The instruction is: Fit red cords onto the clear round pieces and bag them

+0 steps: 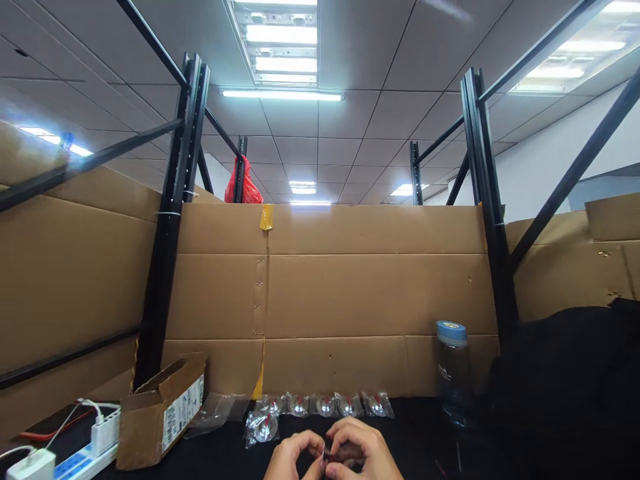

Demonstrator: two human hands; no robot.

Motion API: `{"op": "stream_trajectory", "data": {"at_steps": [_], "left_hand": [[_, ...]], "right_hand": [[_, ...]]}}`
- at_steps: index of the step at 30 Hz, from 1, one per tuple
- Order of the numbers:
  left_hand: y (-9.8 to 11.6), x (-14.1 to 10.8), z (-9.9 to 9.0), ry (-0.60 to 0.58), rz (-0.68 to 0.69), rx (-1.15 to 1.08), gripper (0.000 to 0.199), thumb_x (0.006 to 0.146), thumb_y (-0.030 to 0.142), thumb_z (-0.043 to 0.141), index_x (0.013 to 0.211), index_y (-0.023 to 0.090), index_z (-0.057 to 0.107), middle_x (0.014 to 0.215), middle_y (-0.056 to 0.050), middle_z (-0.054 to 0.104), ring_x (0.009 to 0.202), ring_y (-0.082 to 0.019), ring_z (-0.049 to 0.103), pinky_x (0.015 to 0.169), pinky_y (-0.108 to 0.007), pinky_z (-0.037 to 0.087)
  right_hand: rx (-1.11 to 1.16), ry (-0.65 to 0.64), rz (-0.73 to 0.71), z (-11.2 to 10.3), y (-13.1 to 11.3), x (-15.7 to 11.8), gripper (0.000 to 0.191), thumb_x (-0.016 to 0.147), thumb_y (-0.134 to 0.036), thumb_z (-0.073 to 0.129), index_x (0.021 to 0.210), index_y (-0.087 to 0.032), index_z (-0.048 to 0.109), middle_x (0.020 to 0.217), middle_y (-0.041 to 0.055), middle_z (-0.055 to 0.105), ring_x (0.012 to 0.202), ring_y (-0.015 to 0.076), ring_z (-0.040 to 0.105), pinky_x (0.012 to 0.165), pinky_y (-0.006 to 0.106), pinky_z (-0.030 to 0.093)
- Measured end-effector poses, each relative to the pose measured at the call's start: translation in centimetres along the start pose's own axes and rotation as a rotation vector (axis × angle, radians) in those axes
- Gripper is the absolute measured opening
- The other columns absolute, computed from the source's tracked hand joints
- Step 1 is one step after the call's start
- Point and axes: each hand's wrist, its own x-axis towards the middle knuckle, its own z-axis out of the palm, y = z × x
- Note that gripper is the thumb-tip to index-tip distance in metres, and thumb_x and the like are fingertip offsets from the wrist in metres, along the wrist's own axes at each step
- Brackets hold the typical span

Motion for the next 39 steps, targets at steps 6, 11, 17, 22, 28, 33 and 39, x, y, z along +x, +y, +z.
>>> {"op": "stream_trajectory", "data": {"at_steps": [6, 11, 17, 22, 28, 33, 39], "left_hand": [[2.0, -0.8, -0.2, 0.009, -0.02, -0.063, 0.02, 0.087, 0.036, 0.064, 0.088, 0.02, 0.076, 0.092, -0.006, 0.076, 0.092, -0.023, 0.068, 0.088, -0.031, 0.051], [3.6, -1.3, -0.8, 0.058, -0.017, -0.134, 0.014, 0.085, 0.03, 0.067, 0.085, 0.017, 0.073, 0.089, -0.006, 0.076, 0.089, -0.021, 0.068, 0.087, -0.033, 0.052], [3.0, -1.2, -1.3, 0.031, -0.04, -0.199, 0.021, 0.086, 0.035, 0.069, 0.095, 0.016, 0.073, 0.098, -0.008, 0.076, 0.092, -0.021, 0.07, 0.091, -0.036, 0.054], [2.6, -1.4, -1.2, 0.001, -0.012, -0.111, 0.016, 0.091, 0.031, 0.064, 0.095, 0.018, 0.072, 0.099, -0.006, 0.074, 0.094, -0.02, 0.068, 0.094, -0.036, 0.052], [3.3, -1.6, -1.3, 0.073, 0.05, 0.042, 0.012, 0.091, 0.029, 0.064, 0.092, 0.019, 0.07, 0.103, -0.005, 0.065, 0.099, -0.02, 0.063, 0.095, -0.035, 0.048], [4.7, -1.8, -1.9, 0.102, 0.093, 0.168, 0.009, 0.092, 0.024, 0.062, 0.091, 0.02, 0.07, 0.106, -0.006, 0.063, 0.107, -0.022, 0.06, 0.098, -0.038, 0.045], [4.1, -1.7, -1.8, 0.062, 0.098, 0.102, 0.009, 0.092, 0.026, 0.06, 0.089, 0.02, 0.067, 0.102, -0.006, 0.063, 0.102, -0.021, 0.06, 0.095, -0.037, 0.047]], "right_hand": [[0.091, 0.036, 0.096, 0.3, -1.8, -0.5, 0.027, 0.077, -0.044, 0.08, 0.081, -0.02, 0.069, 0.102, 0.0092, 0.072, 0.086, 0.0222, 0.074, 0.073, 0.03, 0.061], [0.178, 0.029, 0.168, 0.1, -3.9, -0.7, 0.034, 0.078, -0.047, 0.08, 0.09, -0.018, 0.067, 0.108, 0.0091, 0.073, 0.093, 0.0231, 0.075, 0.087, 0.036, 0.062], [0.218, 0.02, 0.213, 0.1, -3.6, -0.6, 0.037, 0.079, -0.048, 0.077, 0.096, -0.017, 0.068, 0.114, 0.0099, 0.074, 0.097, 0.0245, 0.076, 0.091, 0.041, 0.063], [0.2, -0.002, 0.223, 0.1, -3.4, -0.9, 0.034, 0.081, -0.045, 0.076, 0.1, -0.018, 0.068, 0.113, 0.0091, 0.074, 0.094, 0.0242, 0.077, 0.087, 0.039, 0.064], [0.162, -0.002, 0.195, 0.2, -3.3, -1.0, 0.033, 0.083, -0.045, 0.074, 0.102, -0.018, 0.068, 0.111, 0.008, 0.073, 0.088, 0.0225, 0.077, 0.082, 0.034, 0.064], [0.088, -0.043, 0.252, 0.4, -3.5, -1.2, 0.031, 0.089, -0.047, 0.069, 0.103, -0.019, 0.068, 0.093, 0.0053, 0.075, 0.073, 0.0189, 0.075, 0.067, 0.029, 0.061], [-0.104, -0.008, 0.071, 0.3, -4.4, -0.8, 0.023, 0.094, -0.042, 0.063, 0.095, -0.02, 0.07, 0.104, 0.0093, 0.069, 0.083, 0.0179, 0.067, 0.065, 0.028, 0.056]]}}
